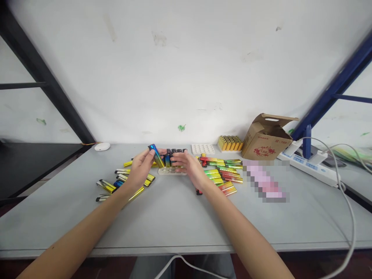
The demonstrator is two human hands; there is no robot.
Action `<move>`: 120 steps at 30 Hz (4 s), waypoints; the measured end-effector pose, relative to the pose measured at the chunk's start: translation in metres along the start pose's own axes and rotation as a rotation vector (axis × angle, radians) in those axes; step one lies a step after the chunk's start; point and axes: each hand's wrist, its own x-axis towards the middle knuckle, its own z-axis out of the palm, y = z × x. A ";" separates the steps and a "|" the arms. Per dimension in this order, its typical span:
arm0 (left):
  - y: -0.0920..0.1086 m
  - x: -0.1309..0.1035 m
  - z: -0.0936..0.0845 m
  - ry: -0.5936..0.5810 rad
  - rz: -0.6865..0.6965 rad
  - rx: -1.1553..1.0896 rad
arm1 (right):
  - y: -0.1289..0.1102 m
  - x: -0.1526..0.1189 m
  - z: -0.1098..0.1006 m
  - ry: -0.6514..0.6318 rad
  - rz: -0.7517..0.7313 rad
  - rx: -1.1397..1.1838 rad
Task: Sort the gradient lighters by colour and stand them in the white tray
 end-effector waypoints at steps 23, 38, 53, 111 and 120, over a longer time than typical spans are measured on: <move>0.016 0.000 -0.001 -0.256 -0.603 -0.673 | -0.014 -0.001 -0.006 0.040 0.059 0.294; 0.004 -0.008 0.012 -0.260 -0.596 -0.513 | -0.011 0.000 -0.006 0.037 0.051 0.253; 0.001 -0.010 0.011 -0.357 -0.596 -0.498 | -0.018 -0.002 -0.008 0.044 0.029 0.282; -0.013 0.027 -0.060 0.187 0.040 0.898 | -0.006 0.004 -0.041 0.412 -0.370 -1.299; -0.001 0.019 -0.074 -0.513 0.004 1.317 | -0.008 0.002 -0.035 0.451 -0.430 -1.294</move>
